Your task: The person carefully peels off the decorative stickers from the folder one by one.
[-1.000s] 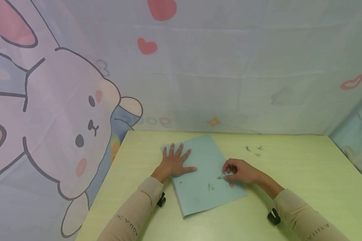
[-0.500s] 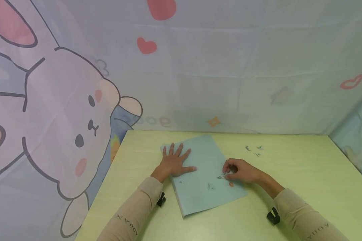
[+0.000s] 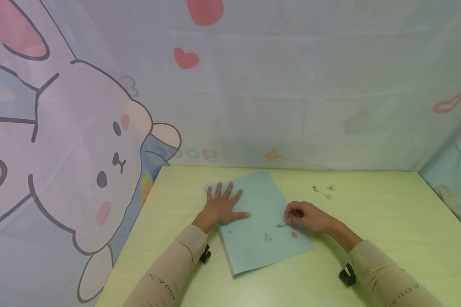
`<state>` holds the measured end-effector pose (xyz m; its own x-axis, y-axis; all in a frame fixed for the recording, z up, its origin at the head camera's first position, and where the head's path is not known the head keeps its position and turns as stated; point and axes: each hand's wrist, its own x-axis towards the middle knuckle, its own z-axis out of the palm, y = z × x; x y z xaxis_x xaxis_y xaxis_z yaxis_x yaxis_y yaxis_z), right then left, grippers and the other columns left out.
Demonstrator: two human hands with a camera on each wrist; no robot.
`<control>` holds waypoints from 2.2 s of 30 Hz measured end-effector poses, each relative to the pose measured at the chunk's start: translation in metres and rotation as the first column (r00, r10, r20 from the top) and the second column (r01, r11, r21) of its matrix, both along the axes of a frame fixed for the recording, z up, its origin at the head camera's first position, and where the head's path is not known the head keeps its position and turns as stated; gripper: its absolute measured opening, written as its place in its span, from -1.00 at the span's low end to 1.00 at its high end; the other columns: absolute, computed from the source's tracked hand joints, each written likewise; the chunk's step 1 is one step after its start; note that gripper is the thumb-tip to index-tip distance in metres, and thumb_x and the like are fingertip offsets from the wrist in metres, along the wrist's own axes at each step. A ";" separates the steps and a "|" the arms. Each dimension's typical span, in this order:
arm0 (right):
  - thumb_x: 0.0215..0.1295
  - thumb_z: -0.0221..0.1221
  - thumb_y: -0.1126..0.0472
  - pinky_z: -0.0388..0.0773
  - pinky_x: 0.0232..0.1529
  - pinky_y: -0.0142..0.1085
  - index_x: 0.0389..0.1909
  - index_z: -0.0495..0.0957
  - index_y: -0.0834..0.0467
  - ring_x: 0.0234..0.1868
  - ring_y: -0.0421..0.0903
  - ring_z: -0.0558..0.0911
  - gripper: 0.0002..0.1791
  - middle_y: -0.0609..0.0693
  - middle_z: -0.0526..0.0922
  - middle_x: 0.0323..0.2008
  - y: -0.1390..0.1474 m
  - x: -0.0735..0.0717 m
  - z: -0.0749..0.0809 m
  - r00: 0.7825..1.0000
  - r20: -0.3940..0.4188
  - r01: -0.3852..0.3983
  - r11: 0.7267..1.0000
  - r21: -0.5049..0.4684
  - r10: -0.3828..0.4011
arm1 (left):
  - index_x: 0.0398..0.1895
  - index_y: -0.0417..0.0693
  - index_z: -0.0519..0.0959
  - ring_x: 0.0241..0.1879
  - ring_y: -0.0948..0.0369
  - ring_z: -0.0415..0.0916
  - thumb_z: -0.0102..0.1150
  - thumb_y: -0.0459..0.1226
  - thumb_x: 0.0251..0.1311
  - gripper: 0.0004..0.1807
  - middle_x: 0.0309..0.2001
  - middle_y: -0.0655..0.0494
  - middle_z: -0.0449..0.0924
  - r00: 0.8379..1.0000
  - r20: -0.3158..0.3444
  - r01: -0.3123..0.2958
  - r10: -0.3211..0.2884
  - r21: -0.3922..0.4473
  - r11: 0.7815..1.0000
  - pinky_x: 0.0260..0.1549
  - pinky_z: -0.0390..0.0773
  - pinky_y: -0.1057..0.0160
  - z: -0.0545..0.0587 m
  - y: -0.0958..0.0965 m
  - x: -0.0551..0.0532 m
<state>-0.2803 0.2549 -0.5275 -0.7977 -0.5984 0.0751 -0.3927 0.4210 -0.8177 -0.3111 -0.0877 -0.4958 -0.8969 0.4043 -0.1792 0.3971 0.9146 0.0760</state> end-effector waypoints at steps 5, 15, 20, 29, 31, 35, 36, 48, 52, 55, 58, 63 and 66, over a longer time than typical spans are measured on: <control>0.53 0.27 0.27 0.47 -0.22 -0.35 -0.14 0.68 0.12 -0.26 -0.09 0.50 -0.97 0.03 0.63 -0.22 0.001 -0.001 0.002 0.999 0.037 -0.001 1.000 -0.021 0.002 | 0.76 0.31 0.00 0.67 -0.30 -0.39 -0.09 0.51 0.35 0.03 0.75 -0.03 -0.26 1.000 0.006 0.003 -0.003 -0.002 1.000 0.51 -0.32 -0.44 -0.002 0.000 -0.001; 0.53 0.28 0.25 0.50 -0.19 -0.35 -0.14 0.69 0.12 -0.24 -0.11 0.53 -0.96 0.03 0.62 -0.26 0.003 -0.006 -0.002 0.996 0.089 0.020 1.000 -0.024 -0.018 | 0.76 0.34 -0.04 0.67 -0.28 -0.40 -0.15 0.55 0.33 0.05 0.75 -0.01 -0.28 1.000 0.003 -0.003 0.003 -0.019 1.000 0.51 -0.31 -0.44 -0.005 -0.001 -0.003; 0.53 0.27 0.24 0.54 -0.16 -0.35 -0.12 0.68 0.16 -0.21 -0.09 0.55 -0.94 0.07 0.64 -0.21 0.005 -0.005 -0.001 0.993 0.114 0.016 0.999 -0.043 -0.011 | 0.76 0.34 -0.04 0.67 -0.29 -0.40 -0.14 0.55 0.33 0.06 0.75 -0.01 -0.28 1.000 0.003 -0.002 0.002 -0.016 1.000 0.51 -0.32 -0.45 -0.005 -0.001 -0.003; 0.56 0.24 0.23 0.57 -0.10 -0.33 -0.09 0.66 0.20 -0.16 -0.07 0.58 -0.89 0.14 0.66 -0.14 0.006 -0.005 0.001 0.988 0.155 0.020 0.997 -0.073 -0.009 | 0.76 0.34 -0.03 0.67 -0.28 -0.41 -0.13 0.55 0.33 0.05 0.75 -0.01 -0.28 1.000 0.001 0.001 -0.001 -0.007 1.000 0.51 -0.34 -0.44 -0.005 -0.001 -0.003; 0.57 0.24 0.23 0.57 -0.09 -0.32 -0.08 0.66 0.21 -0.15 -0.07 0.58 -0.88 0.15 0.66 -0.13 0.007 -0.005 0.001 0.987 0.162 0.021 0.996 -0.082 -0.008 | 0.76 0.35 -0.04 0.67 -0.28 -0.41 -0.13 0.55 0.33 0.05 0.75 -0.01 -0.29 1.000 0.001 0.002 -0.002 -0.008 1.000 0.51 -0.34 -0.44 -0.005 -0.001 -0.003; 0.58 0.22 0.23 0.57 -0.08 -0.31 -0.07 0.65 0.21 -0.13 -0.07 0.59 -0.88 0.14 0.66 -0.11 0.010 -0.006 -0.002 0.985 0.170 0.021 0.996 -0.089 -0.006 | 0.76 0.35 -0.04 0.67 -0.27 -0.41 -0.13 0.55 0.33 0.05 0.75 0.00 -0.29 1.000 -0.002 0.003 -0.003 -0.008 1.000 0.51 -0.34 -0.44 -0.005 -0.001 -0.003; 0.58 0.21 0.23 0.57 -0.07 -0.31 -0.06 0.65 0.21 -0.13 -0.07 0.59 -0.88 0.14 0.66 -0.11 0.010 -0.006 -0.002 0.985 0.173 0.022 0.996 -0.091 -0.006 | 0.76 0.35 -0.04 0.67 -0.28 -0.41 -0.13 0.55 0.33 0.05 0.75 -0.01 -0.29 1.000 -0.002 0.003 -0.003 -0.007 1.000 0.51 -0.34 -0.44 -0.005 -0.001 -0.003; 0.59 0.22 0.15 0.57 -0.06 -0.27 -0.03 0.63 0.24 -0.13 0.01 0.60 -0.79 0.21 0.66 -0.08 0.014 -0.007 -0.004 0.973 0.230 0.057 0.987 -0.153 -0.021 | 0.76 0.34 -0.03 0.67 -0.28 -0.40 -0.12 0.54 0.33 0.05 0.75 -0.02 -0.27 1.000 -0.003 0.003 -0.003 0.000 1.000 0.51 -0.33 -0.44 -0.004 -0.002 -0.003; 0.60 0.21 0.14 0.57 -0.06 -0.25 -0.02 0.61 0.26 -0.15 0.04 0.60 -0.76 0.24 0.65 -0.11 0.014 -0.008 -0.004 0.966 0.257 0.060 0.982 -0.181 -0.012 | 0.76 0.33 -0.02 0.68 -0.27 -0.40 -0.12 0.54 0.33 0.05 0.75 -0.02 -0.27 1.000 -0.004 0.002 -0.002 0.002 1.000 0.51 -0.33 -0.44 -0.005 -0.002 -0.003; 0.60 0.21 0.13 0.57 -0.05 -0.24 -0.01 0.60 0.28 -0.16 0.07 0.60 -0.75 0.27 0.65 -0.14 0.014 -0.007 -0.003 0.962 0.274 0.061 0.980 -0.189 -0.007 | 0.76 0.34 -0.02 0.68 -0.27 -0.40 -0.11 0.54 0.33 0.05 0.75 -0.01 -0.27 1.000 -0.006 0.000 0.000 0.001 1.000 0.51 -0.34 -0.44 -0.005 -0.002 -0.003; 0.60 0.21 0.14 0.57 -0.04 -0.24 -0.02 0.60 0.30 -0.16 0.07 0.61 -0.74 0.28 0.65 -0.15 0.014 -0.007 -0.003 0.960 0.278 0.062 0.980 -0.188 -0.008 | 0.76 0.35 -0.03 0.68 -0.27 -0.40 -0.11 0.54 0.33 0.05 0.75 -0.01 -0.27 1.000 -0.008 -0.002 0.002 -0.003 1.000 0.51 -0.34 -0.44 -0.004 -0.002 -0.002; 0.59 0.22 0.14 0.56 -0.02 -0.25 -0.02 0.61 0.29 -0.14 0.06 0.62 -0.75 0.26 0.66 -0.12 0.013 -0.007 -0.001 0.959 0.283 0.070 0.981 -0.180 -0.016 | 0.76 0.34 -0.01 0.67 -0.28 -0.37 -0.10 0.53 0.33 0.04 0.74 -0.02 -0.25 1.000 -0.012 0.000 0.000 0.000 1.000 0.51 -0.31 -0.45 -0.004 -0.001 -0.001; 0.58 0.24 0.14 0.57 -0.01 -0.25 -0.02 0.62 0.29 -0.11 0.06 0.63 -0.74 0.25 0.67 -0.09 0.013 -0.006 -0.001 0.958 0.286 0.070 0.982 -0.174 -0.018 | 0.76 0.34 -0.01 0.68 -0.28 -0.38 -0.10 0.53 0.33 0.04 0.74 -0.02 -0.25 1.000 -0.011 0.002 -0.002 0.001 1.000 0.51 -0.32 -0.44 -0.003 -0.001 -0.001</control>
<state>-0.2867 0.2683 -0.5290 -0.8271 -0.5596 -0.0534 -0.1193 0.2675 -0.9561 -0.3123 -0.0890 -0.4989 -0.8981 0.4062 -0.1686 0.3997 0.9138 0.0726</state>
